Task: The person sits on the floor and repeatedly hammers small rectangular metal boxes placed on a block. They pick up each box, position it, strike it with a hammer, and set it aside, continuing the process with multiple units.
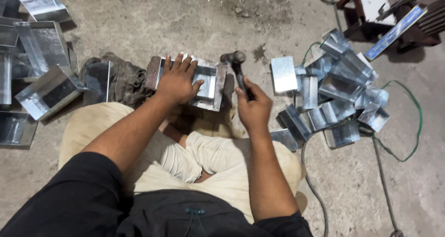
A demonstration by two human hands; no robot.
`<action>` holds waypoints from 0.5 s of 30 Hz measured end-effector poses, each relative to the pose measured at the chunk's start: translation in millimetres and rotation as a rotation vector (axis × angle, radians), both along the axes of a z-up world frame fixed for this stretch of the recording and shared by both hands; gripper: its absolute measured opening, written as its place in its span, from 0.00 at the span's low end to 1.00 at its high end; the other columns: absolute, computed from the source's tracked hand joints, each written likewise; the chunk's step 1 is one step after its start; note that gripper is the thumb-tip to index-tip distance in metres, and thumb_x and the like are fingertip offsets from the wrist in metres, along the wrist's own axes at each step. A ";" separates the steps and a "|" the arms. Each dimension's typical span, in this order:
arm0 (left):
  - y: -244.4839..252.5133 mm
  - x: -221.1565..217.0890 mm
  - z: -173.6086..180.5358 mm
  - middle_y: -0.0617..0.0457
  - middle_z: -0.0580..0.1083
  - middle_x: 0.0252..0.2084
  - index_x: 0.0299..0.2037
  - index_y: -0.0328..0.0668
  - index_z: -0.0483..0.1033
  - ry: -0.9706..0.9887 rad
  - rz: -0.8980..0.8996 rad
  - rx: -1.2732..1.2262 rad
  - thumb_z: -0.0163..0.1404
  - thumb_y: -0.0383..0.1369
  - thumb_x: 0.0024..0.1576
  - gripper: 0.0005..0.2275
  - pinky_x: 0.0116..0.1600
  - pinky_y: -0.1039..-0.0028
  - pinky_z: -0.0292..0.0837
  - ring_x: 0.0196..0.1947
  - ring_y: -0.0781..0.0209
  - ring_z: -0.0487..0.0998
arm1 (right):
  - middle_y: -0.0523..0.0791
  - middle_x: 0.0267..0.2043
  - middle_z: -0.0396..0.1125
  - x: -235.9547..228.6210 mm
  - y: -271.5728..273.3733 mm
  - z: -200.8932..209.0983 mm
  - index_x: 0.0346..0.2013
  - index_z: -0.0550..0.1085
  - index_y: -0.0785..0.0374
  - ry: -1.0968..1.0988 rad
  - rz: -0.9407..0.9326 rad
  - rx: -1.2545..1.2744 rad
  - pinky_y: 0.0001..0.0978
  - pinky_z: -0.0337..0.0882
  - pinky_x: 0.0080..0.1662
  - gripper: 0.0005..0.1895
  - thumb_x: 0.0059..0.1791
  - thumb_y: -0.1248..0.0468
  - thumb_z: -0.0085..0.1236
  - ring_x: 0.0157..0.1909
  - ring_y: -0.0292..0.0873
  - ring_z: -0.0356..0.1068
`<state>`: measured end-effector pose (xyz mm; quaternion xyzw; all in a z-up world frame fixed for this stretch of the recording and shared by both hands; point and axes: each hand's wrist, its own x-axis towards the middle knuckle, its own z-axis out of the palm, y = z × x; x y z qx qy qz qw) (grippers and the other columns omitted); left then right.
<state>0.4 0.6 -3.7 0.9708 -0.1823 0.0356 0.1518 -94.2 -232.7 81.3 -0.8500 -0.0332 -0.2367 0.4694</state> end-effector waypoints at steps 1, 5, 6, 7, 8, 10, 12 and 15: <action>-0.2 4.8 2.3 0.42 0.56 0.74 0.72 0.38 0.58 0.003 0.004 -0.006 0.40 0.54 0.62 0.34 0.75 0.42 0.32 0.77 0.40 0.47 | 0.51 0.43 0.78 -3.8 -2.3 -0.5 0.54 0.78 0.65 -0.081 0.016 0.027 0.29 0.75 0.45 0.16 0.52 0.66 0.66 0.42 0.39 0.77; -1.5 10.7 12.8 0.43 0.56 0.74 0.72 0.39 0.57 0.034 0.046 0.000 0.40 0.54 0.62 0.33 0.75 0.43 0.31 0.76 0.42 0.47 | 0.50 0.36 0.78 -24.1 -2.5 -1.8 0.51 0.80 0.64 0.162 -0.012 -0.052 0.28 0.73 0.37 0.17 0.48 0.65 0.67 0.34 0.36 0.75; -1.1 12.5 14.9 0.43 0.56 0.74 0.72 0.39 0.57 0.026 0.045 0.002 0.39 0.54 0.62 0.33 0.75 0.43 0.31 0.76 0.42 0.47 | 0.51 0.34 0.77 -23.1 0.1 -2.6 0.51 0.80 0.63 0.244 -0.007 -0.129 0.28 0.72 0.36 0.17 0.47 0.65 0.68 0.32 0.36 0.75; -1.2 11.8 15.1 0.42 0.56 0.74 0.72 0.39 0.56 0.024 0.044 0.004 0.39 0.53 0.63 0.32 0.75 0.43 0.31 0.76 0.42 0.47 | 0.51 0.32 0.77 -25.6 1.6 -3.9 0.50 0.81 0.63 0.332 -0.001 -0.206 0.29 0.71 0.35 0.18 0.46 0.65 0.69 0.29 0.37 0.74; -1.5 10.4 14.6 0.42 0.56 0.74 0.72 0.39 0.56 0.022 0.042 0.006 0.38 0.53 0.63 0.32 0.75 0.43 0.31 0.76 0.42 0.46 | 0.50 0.34 0.77 -29.4 2.1 -4.7 0.50 0.80 0.63 0.305 -0.014 -0.171 0.28 0.71 0.34 0.18 0.46 0.65 0.69 0.28 0.36 0.74; -3.2 12.7 16.0 0.43 0.56 0.74 0.72 0.40 0.56 0.024 0.037 0.027 0.38 0.53 0.62 0.33 0.75 0.44 0.31 0.76 0.42 0.46 | 0.49 0.37 0.77 -28.5 3.5 -3.9 0.50 0.80 0.63 0.234 -0.038 -0.100 0.27 0.71 0.33 0.17 0.46 0.65 0.68 0.27 0.35 0.74; -0.6 9.2 14.9 0.43 0.55 0.74 0.72 0.40 0.55 0.028 0.046 0.033 0.38 0.54 0.63 0.33 0.75 0.44 0.30 0.76 0.43 0.46 | 0.48 0.35 0.77 -30.7 1.1 -3.6 0.50 0.79 0.64 0.068 -0.017 -0.079 0.26 0.72 0.35 0.16 0.48 0.65 0.68 0.30 0.34 0.73; -1.8 9.9 16.1 0.43 0.55 0.75 0.73 0.41 0.55 0.024 0.052 0.027 0.37 0.54 0.63 0.32 0.76 0.44 0.31 0.77 0.43 0.46 | 0.46 0.34 0.77 -33.6 -0.8 -9.3 0.51 0.79 0.64 -0.003 0.003 -0.014 0.25 0.71 0.37 0.15 0.50 0.65 0.67 0.33 0.33 0.72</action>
